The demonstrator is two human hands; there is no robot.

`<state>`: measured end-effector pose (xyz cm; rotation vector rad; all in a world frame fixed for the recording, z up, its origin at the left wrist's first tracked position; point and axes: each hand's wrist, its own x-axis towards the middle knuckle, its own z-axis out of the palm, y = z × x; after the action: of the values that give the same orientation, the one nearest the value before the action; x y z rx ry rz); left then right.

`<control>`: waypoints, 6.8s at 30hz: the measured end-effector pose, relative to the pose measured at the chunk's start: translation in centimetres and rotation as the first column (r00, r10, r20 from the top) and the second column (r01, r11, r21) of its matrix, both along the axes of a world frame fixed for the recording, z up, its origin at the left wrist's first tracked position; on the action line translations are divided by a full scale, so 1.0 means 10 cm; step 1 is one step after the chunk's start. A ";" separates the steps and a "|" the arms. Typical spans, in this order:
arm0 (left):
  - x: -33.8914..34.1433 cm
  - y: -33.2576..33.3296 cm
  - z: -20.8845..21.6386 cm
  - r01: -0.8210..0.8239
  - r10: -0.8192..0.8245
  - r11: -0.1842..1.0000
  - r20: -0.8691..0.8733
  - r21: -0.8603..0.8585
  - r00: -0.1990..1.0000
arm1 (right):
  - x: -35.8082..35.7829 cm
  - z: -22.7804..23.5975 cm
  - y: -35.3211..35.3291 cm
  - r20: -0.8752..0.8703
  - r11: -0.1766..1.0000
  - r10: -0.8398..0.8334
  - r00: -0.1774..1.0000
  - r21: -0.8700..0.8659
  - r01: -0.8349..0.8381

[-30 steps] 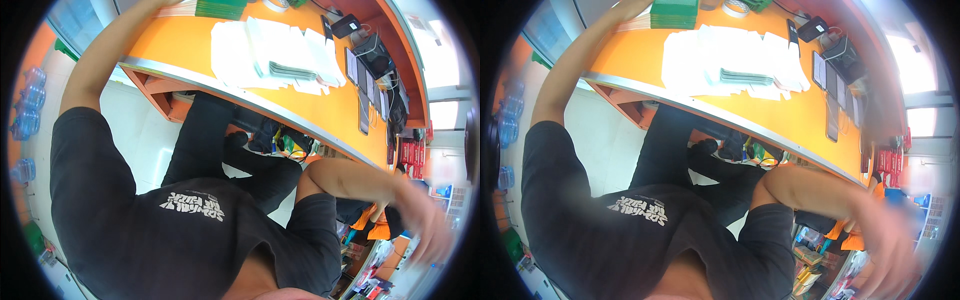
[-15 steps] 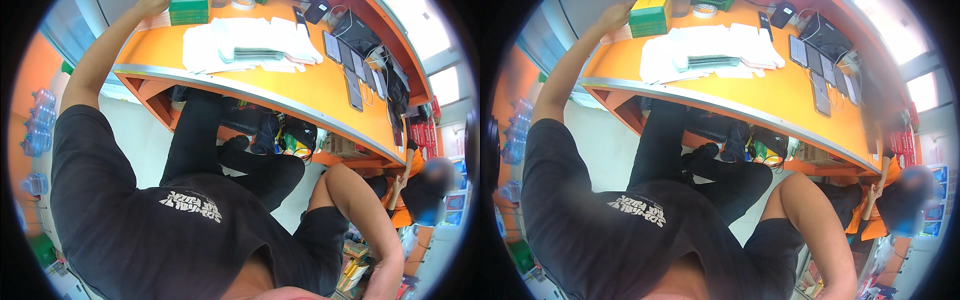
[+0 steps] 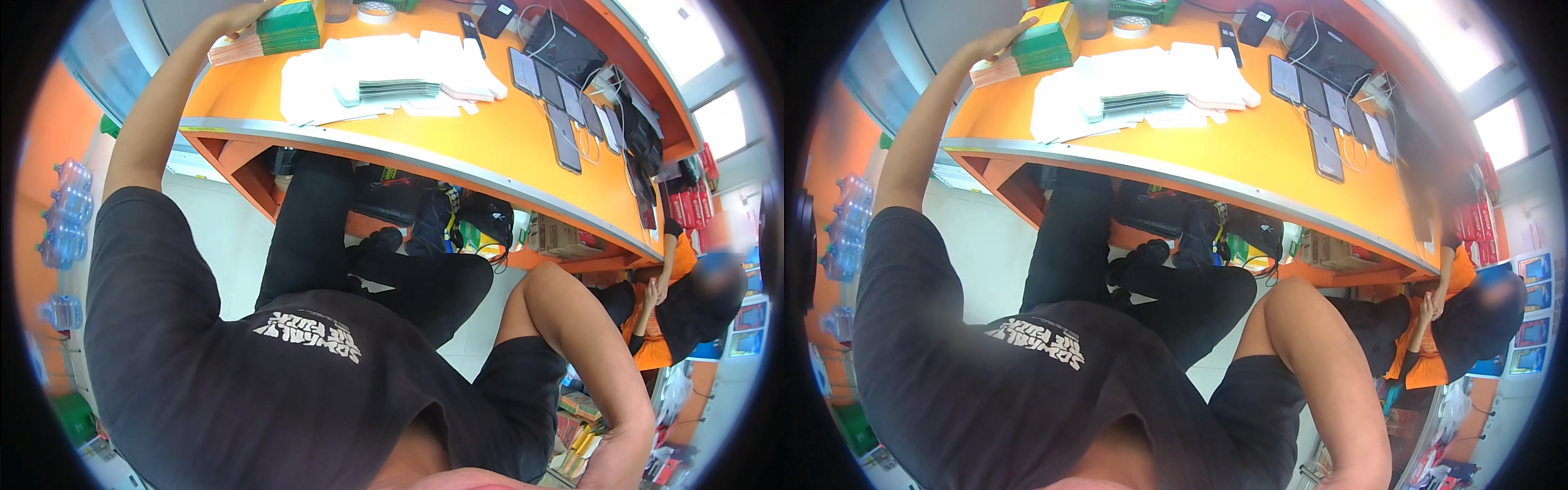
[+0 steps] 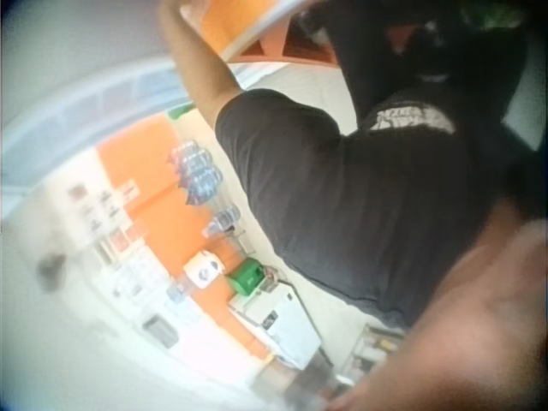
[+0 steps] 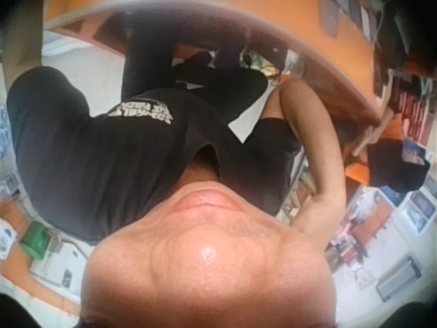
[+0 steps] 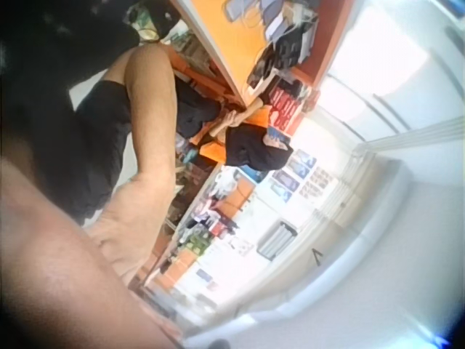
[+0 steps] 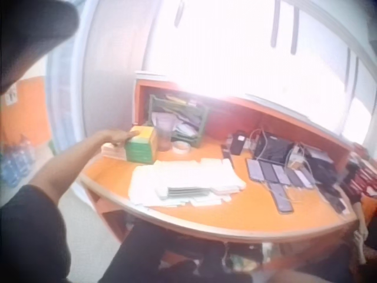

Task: The person assembles small, colorful paper boxes by folding flat sheets and tucking flaps into slots. They handle the paper sheets one at a time, folding them into rectangular boxes and stacking the finished products on the counter.

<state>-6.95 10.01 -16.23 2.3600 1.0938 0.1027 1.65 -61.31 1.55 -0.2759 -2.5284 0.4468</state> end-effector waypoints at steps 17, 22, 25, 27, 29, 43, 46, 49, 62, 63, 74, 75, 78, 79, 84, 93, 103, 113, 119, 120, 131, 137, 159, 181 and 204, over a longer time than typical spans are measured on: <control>0.09 -0.40 0.37 -0.134 0.132 0.986 0.027 0.095 0.991 | -0.29 0.01 -0.70 0.103 0.994 0.099 0.990 -0.055 -0.093; 0.19 -0.94 0.82 0.032 -0.021 0.860 -0.029 0.509 0.999 | -0.32 0.07 -0.66 0.122 0.982 0.146 0.982 -0.133 -0.130; 0.33 -1.63 0.78 0.172 -0.346 0.881 0.352 0.440 0.870 | -0.29 0.07 -0.52 0.108 0.979 0.151 0.983 -0.156 -0.133; 0.43 -2.09 0.56 0.448 -0.546 0.828 0.305 0.336 0.780 | -0.26 0.04 -0.41 0.072 0.978 0.129 0.989 -0.171 -0.115; 0.52 -2.37 0.39 0.511 -0.537 0.818 0.036 0.264 0.843 | -0.24 0.01 -0.25 0.043 0.977 0.113 0.993 -0.187 -0.103; 0.70 -2.09 0.14 0.611 -0.601 0.789 0.124 -0.065 0.790 | 0.89 -0.11 1.52 -0.002 0.377 -0.908 0.418 -0.436 0.817; 0.67 -2.15 0.06 0.660 -0.743 0.663 0.202 0.353 0.638 | 1.23 -0.60 2.36 -0.112 0.228 -0.967 0.227 0.007 0.974; 0.62 -2.23 0.03 0.588 -0.639 0.766 0.207 0.260 0.741 | 1.45 -1.18 3.02 0.060 0.318 -0.939 0.338 -0.214 0.923; 0.83 -1.78 0.16 0.589 -0.566 0.604 0.231 -0.537 0.792 | 1.86 -1.53 3.73 0.509 0.186 -0.671 0.539 -0.589 0.787; 0.83 -1.79 0.18 0.620 -0.603 0.559 0.243 -0.550 0.760 | 1.89 -1.55 3.72 0.486 0.191 -0.650 0.584 -0.639 0.745; 0.82 -1.71 0.10 0.642 -0.633 0.511 0.255 -0.571 0.731 | 2.02 -1.45 3.75 0.493 0.207 -0.539 0.683 -0.708 0.675; 0.83 -1.71 0.09 0.655 -0.647 0.508 0.254 -0.560 0.719 | 2.02 -1.47 3.77 0.480 0.181 -0.535 0.695 -0.739 0.649; 0.83 -1.72 0.09 0.660 -0.661 0.519 0.234 -0.543 0.713 | 2.04 -1.49 3.82 0.465 0.122 -0.521 0.716 -0.789 0.602; 0.82 -1.71 0.10 0.655 -0.663 0.535 0.216 -0.534 0.717 | 2.05 -1.49 3.83 0.437 0.129 -0.512 0.740 -0.812 0.569; 0.81 -1.66 0.13 0.512 -0.483 0.567 0.243 -0.645 0.841 | 2.05 -1.45 3.87 0.450 0.053 -0.463 0.763 -0.846 0.531; 0.76 -1.87 0.15 0.554 -0.464 0.720 0.304 -0.419 0.832 | 1.82 -1.31 3.93 0.595 0.135 -0.531 0.603 -0.643 0.754; 0.47 -2.38 0.80 0.354 -0.473 0.810 0.165 0.468 0.865 | 1.43 -0.89 3.41 0.105 0.259 -0.960 0.259 -0.016 0.966; 0.89 -2.21 1.73 0.364 -0.488 0.859 0.795 0.362 0.361 | 1.54 0.05 3.14 -0.382 0.152 -0.916 0.123 -0.046 0.987; 1.14 -2.36 1.95 0.112 -0.427 0.904 0.888 0.413 0.173 | 1.42 0.27 3.27 -0.604 0.114 -0.796 0.054 -0.062 0.992; 1.16 -2.35 1.99 0.101 -0.385 0.922 0.908 0.373 0.163 | 1.42 0.31 3.29 -0.626 0.125 -0.779 0.037 -0.097 0.987; 1.19 -2.05 1.91 0.182 -0.290 0.952 0.919 0.247 0.268 | 1.47 0.25 3.41 -0.716 -0.050 -0.673 0.187 0.296 0.954; 1.17 -1.94 1.84 0.250 -0.163 0.963 0.955 0.099 0.248 | 1.63 0.14 3.65 -0.734 -0.217 -0.661 0.158 0.389 0.896; 0.82 -1.62 1.85 0.494 -0.459 0.820 0.847 0.288 0.268 | 1.43 0.21 3.48 -0.734 -0.090 -0.636 0.239 0.378 0.921; 0.95 -2.29 1.93 0.349 -0.334 0.891 0.940 0.290 0.072 | 1.55 0.14 3.46 -0.667 -0.203 -0.630 0.399 0.636 0.744; 1.09 -2.65 1.94 0.183 -0.350 0.933 0.905 0.312 0.243 | 1.50 0.37 2.97 -0.300 0.098 -0.948 0.110 0.057 0.994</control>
<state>3.92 -16.44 3.20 1.9062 0.0248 1.3459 16.63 -31.63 5.21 -1.6277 -1.5548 -0.4173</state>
